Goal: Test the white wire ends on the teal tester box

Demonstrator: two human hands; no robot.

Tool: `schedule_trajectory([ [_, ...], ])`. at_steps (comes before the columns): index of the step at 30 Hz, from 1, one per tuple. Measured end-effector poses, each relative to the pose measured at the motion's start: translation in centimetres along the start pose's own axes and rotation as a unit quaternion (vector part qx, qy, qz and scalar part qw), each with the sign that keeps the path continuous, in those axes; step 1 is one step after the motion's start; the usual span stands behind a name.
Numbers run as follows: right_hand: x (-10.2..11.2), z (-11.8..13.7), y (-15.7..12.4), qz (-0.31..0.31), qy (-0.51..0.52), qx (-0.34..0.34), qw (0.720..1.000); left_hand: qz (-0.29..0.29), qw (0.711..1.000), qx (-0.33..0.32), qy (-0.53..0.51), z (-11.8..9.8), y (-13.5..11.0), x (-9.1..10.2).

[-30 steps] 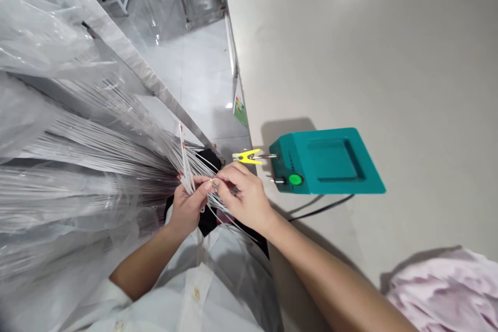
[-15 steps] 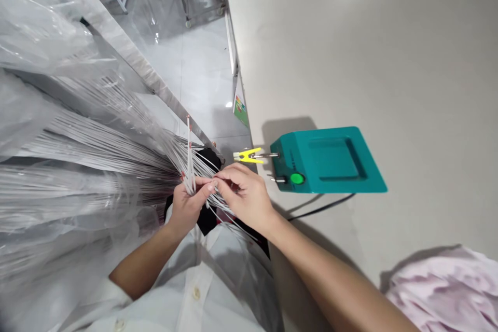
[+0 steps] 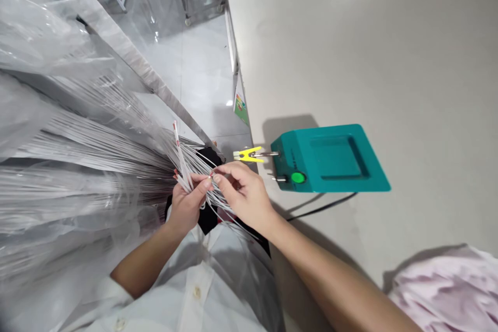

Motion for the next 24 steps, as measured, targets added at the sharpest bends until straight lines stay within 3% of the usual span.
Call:
schedule_trajectory([
  [3, 0.0, -0.1, 0.0, 0.003, -0.004, 0.011, 1.0, 0.015, 1.0, -0.002, 0.024, 0.2, 0.0, -0.2],
  [11, 0.0, -0.4, -0.1, 0.045, 0.012, -0.031, 0.998, 0.043, 0.997, 0.043, -0.037, 0.3, 0.2, -0.4],
  [15, 0.3, -0.6, -0.3, 0.017, -0.057, -0.039, 0.997, 0.04, 0.998, 0.039, -0.009, 0.0, 0.2, -0.1],
  [18, 0.9, -0.2, -0.1, -0.012, -0.055, -0.008, 0.998, 0.036, 0.998, 0.027, 0.032, -0.4, 0.2, 0.2],
  [24, 1.1, 0.7, 0.8, 0.096, -0.061, 0.085, 0.99, 0.078, 0.987, -0.012, 0.141, -1.6, 0.3, 0.5],
])
Point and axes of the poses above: each hand's wrist, its own y-axis towards the middle knuckle, its own x-axis out of the back of the hand, z = x × y, the point moved 2 cm from there along y, towards the middle knuckle, and after that the axes turned 11 degrees about x, right-handed, at the moved point
